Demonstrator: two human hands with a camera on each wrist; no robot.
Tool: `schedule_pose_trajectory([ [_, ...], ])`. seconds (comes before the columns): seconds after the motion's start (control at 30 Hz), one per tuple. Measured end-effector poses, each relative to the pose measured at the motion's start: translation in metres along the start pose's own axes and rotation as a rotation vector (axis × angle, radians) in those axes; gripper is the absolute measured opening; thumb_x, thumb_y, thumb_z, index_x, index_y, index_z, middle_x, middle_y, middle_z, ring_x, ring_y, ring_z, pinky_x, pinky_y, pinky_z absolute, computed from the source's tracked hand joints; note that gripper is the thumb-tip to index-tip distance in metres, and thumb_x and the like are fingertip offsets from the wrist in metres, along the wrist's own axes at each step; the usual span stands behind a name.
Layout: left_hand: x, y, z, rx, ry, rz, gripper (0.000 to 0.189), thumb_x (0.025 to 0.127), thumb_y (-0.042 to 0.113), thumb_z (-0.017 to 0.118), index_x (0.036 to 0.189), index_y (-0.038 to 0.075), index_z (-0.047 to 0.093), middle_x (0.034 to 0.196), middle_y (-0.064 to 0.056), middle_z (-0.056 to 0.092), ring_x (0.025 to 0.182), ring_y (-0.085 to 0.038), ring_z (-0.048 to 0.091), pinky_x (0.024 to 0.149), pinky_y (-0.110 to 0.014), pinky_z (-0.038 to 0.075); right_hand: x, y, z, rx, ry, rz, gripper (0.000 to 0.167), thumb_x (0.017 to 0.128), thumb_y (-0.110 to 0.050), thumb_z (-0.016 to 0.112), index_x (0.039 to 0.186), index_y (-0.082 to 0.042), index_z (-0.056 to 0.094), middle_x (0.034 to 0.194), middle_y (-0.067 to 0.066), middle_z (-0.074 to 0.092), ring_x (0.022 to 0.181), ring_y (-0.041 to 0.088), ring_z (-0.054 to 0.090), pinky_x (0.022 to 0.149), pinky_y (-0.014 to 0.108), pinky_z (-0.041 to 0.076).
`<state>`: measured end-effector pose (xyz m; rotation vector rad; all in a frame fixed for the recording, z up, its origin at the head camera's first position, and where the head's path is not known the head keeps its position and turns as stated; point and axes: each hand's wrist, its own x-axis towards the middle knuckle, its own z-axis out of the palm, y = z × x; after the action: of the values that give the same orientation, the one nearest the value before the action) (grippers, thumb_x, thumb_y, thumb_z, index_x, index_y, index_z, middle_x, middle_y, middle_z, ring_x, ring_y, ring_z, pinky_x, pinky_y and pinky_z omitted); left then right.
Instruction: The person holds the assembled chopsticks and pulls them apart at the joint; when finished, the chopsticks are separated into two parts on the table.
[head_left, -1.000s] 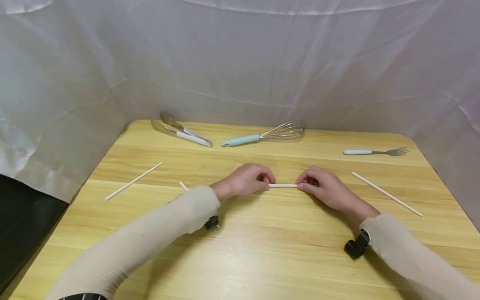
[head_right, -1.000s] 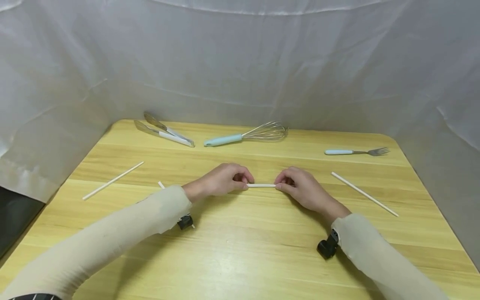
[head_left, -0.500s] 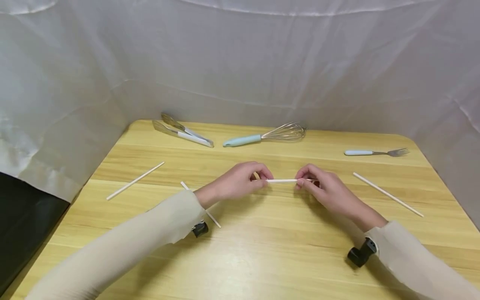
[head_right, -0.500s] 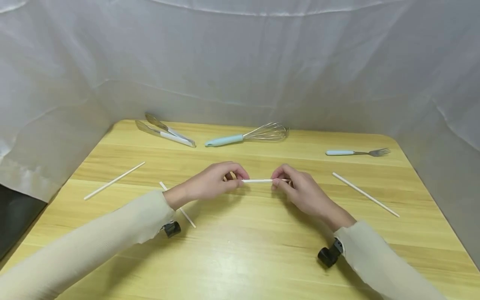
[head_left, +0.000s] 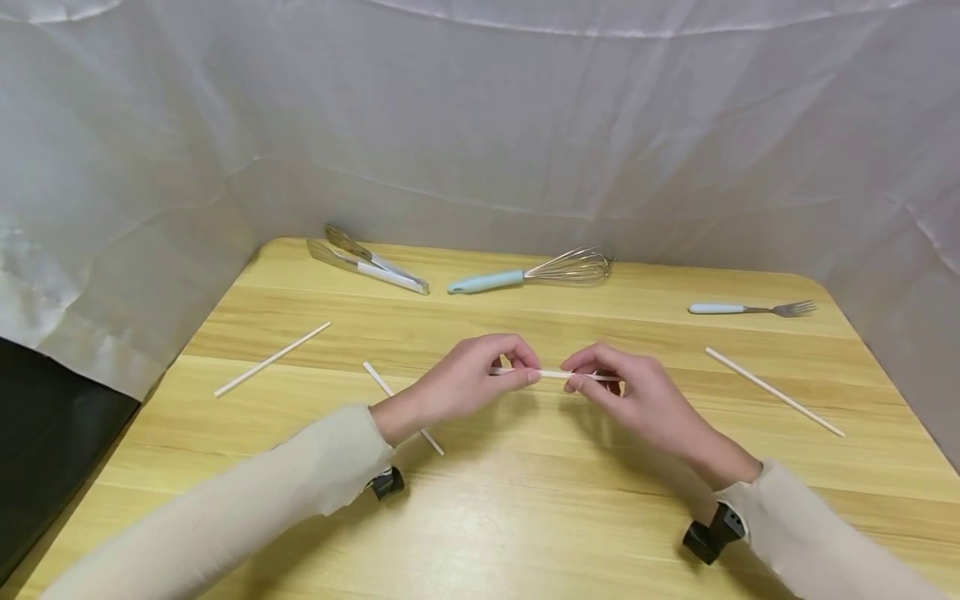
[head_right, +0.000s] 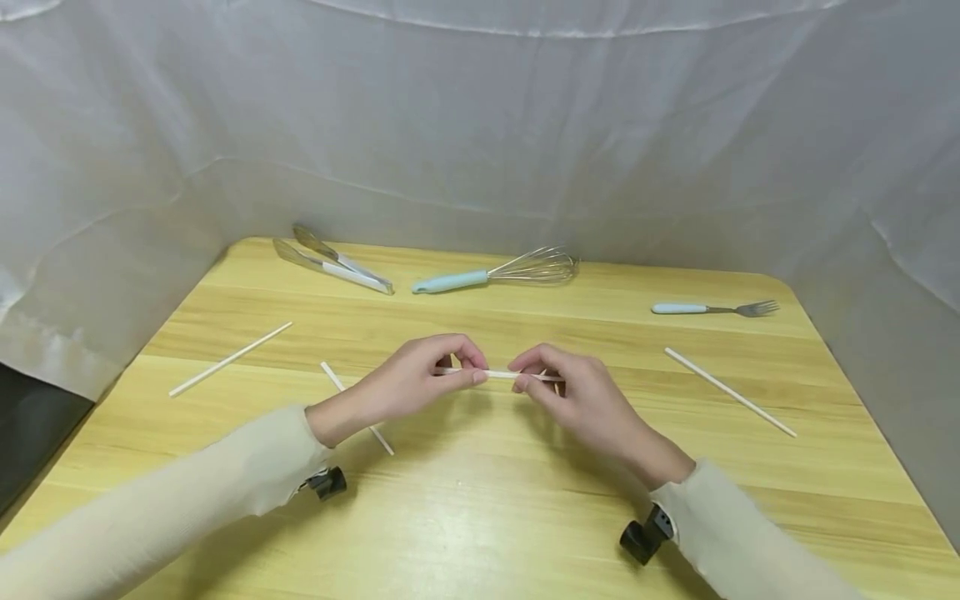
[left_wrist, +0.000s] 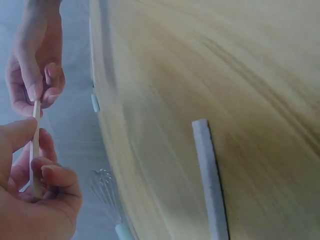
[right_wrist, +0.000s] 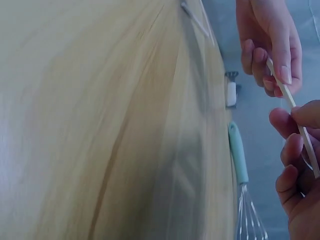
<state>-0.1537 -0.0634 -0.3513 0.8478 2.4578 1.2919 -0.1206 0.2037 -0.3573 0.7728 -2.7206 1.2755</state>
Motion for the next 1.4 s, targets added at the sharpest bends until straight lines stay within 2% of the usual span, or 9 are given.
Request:
schedule_pose_trajectory([
  [0.23, -0.015, 0.002, -0.003, 0.067, 0.04, 0.082, 0.009, 0.108, 0.027, 0.072, 0.112, 0.02, 0.073, 0.103, 0.008, 0.07, 0.087, -0.018, 0.06, 0.075, -0.025, 0.049, 0.0, -0.011, 0.005, 0.051, -0.015, 0.017, 0.009, 0.104, -0.013, 0.076, 0.113, -0.012, 0.078, 0.093, -0.008, 0.081, 0.084, 0.019, 0.076, 0.079, 0.022, 0.062],
  [0.37, -0.024, 0.003, -0.001, 0.102, 0.068, 0.112, 0.009, 0.108, 0.028, 0.071, 0.114, 0.021, 0.072, 0.103, 0.01, 0.067, 0.08, -0.013, 0.054, 0.071, -0.024, 0.046, 0.0, -0.014, 0.006, 0.062, -0.015, 0.014, 0.008, 0.104, -0.011, 0.075, 0.111, -0.012, 0.078, 0.091, -0.008, 0.081, 0.083, 0.017, 0.077, 0.078, 0.022, 0.062],
  [0.5, -0.029, 0.003, 0.001, 0.13, 0.098, 0.129, 0.009, 0.109, 0.028, 0.071, 0.114, 0.021, 0.072, 0.105, 0.01, 0.067, 0.083, -0.01, 0.055, 0.072, -0.025, 0.047, 0.0, -0.016, 0.008, 0.07, -0.01, -0.003, 0.007, 0.103, -0.01, 0.076, 0.11, -0.011, 0.077, 0.09, -0.008, 0.081, 0.083, 0.015, 0.078, 0.079, 0.023, 0.064],
  [0.73, -0.032, 0.005, 0.003, 0.15, 0.136, 0.141, 0.008, 0.108, 0.029, 0.072, 0.111, 0.021, 0.073, 0.105, 0.01, 0.069, 0.092, -0.009, 0.06, 0.079, -0.027, 0.051, 0.0, -0.018, 0.012, 0.064, 0.002, -0.052, 0.007, 0.102, -0.007, 0.076, 0.106, -0.012, 0.077, 0.088, -0.008, 0.081, 0.074, 0.015, 0.073, 0.067, 0.021, 0.06],
  [0.97, -0.034, 0.006, 0.003, 0.17, 0.161, 0.148, 0.007, 0.107, 0.027, 0.073, 0.109, 0.02, 0.073, 0.105, 0.009, 0.069, 0.094, -0.009, 0.062, 0.081, -0.027, 0.051, 0.001, -0.019, 0.015, 0.076, -0.022, -0.146, 0.011, 0.103, 0.0, 0.071, 0.108, -0.009, 0.071, 0.092, -0.006, 0.083, 0.086, 0.012, 0.08, 0.072, 0.019, 0.059],
  [1.17, -0.036, 0.008, 0.002, 0.191, 0.183, 0.174, 0.008, 0.107, 0.026, 0.073, 0.109, 0.019, 0.073, 0.106, 0.008, 0.069, 0.094, -0.009, 0.062, 0.081, -0.027, 0.052, 0.002, -0.021, 0.016, 0.106, -0.025, -0.116, 0.01, 0.104, -0.001, 0.071, 0.11, -0.008, 0.075, 0.093, -0.005, 0.083, 0.092, 0.012, 0.082, 0.085, 0.022, 0.064],
  [1.23, -0.036, 0.008, 0.002, 0.191, 0.185, 0.178, 0.008, 0.107, 0.026, 0.073, 0.109, 0.019, 0.073, 0.106, 0.008, 0.069, 0.094, -0.008, 0.061, 0.08, -0.026, 0.051, 0.003, -0.02, 0.017, 0.1, -0.021, -0.123, 0.008, 0.104, -0.002, 0.071, 0.109, -0.007, 0.076, 0.092, -0.005, 0.083, 0.092, 0.013, 0.082, 0.086, 0.022, 0.064],
  [1.33, -0.036, 0.008, 0.003, 0.194, 0.187, 0.189, 0.007, 0.107, 0.026, 0.074, 0.108, 0.019, 0.072, 0.105, 0.008, 0.069, 0.092, -0.008, 0.06, 0.078, -0.026, 0.05, 0.003, -0.02, 0.018, 0.084, -0.014, -0.155, 0.004, 0.105, -0.004, 0.071, 0.106, -0.004, 0.075, 0.089, -0.004, 0.083, 0.089, 0.011, 0.081, 0.08, 0.02, 0.063],
  [1.4, -0.037, 0.007, 0.003, 0.197, 0.185, 0.193, 0.007, 0.107, 0.026, 0.073, 0.108, 0.019, 0.072, 0.104, 0.008, 0.068, 0.091, -0.008, 0.06, 0.077, -0.026, 0.05, 0.003, -0.019, 0.018, 0.071, -0.009, -0.176, 0.005, 0.106, -0.006, 0.071, 0.104, -0.003, 0.075, 0.088, -0.004, 0.082, 0.081, 0.01, 0.079, 0.069, 0.017, 0.06],
])
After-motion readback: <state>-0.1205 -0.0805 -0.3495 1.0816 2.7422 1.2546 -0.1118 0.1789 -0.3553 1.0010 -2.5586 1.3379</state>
